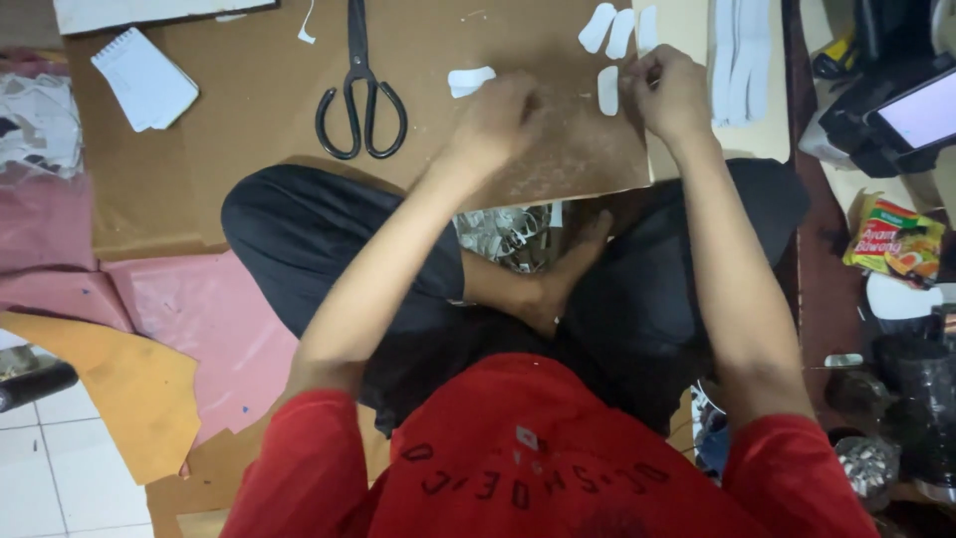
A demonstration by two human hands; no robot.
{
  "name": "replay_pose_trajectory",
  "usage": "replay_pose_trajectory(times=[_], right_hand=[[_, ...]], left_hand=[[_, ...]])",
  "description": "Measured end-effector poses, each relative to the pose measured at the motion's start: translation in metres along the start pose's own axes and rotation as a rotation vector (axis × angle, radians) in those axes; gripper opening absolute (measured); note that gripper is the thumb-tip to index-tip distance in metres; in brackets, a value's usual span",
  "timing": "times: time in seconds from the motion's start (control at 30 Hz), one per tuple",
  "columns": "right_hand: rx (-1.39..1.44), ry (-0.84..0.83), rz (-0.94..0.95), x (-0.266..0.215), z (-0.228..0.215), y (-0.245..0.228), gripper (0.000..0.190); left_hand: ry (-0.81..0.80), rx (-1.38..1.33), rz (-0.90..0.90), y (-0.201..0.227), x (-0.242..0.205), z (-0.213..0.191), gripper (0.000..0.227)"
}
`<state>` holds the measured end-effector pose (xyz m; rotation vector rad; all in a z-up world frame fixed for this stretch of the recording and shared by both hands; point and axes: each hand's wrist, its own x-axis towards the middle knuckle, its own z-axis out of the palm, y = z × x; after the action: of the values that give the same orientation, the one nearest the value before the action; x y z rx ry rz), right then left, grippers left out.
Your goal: Sorting small white fabric or foam components and placing them into a plastic bag.
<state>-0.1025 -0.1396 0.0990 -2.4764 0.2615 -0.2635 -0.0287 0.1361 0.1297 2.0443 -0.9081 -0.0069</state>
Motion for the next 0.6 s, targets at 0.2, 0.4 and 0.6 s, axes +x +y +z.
replay_pose_trajectory(times=[0.2,0.4,0.6], right_hand=[[0.197,-0.047,0.288,0.003,0.032,0.023,0.012],[0.208,0.017,0.414,0.003,0.039,0.029,0.02],[0.062,0.144,0.22,0.005,0.029,0.027,0.022]], left_hand=[[-0.052,-0.234,-0.621,-0.073,0.065,0.17,0.033],[0.09,-0.054,-0.352,-0.046,0.062,0.193,0.029],[0.032,0.045,-0.279,-0.027,0.067,0.183,0.021]])
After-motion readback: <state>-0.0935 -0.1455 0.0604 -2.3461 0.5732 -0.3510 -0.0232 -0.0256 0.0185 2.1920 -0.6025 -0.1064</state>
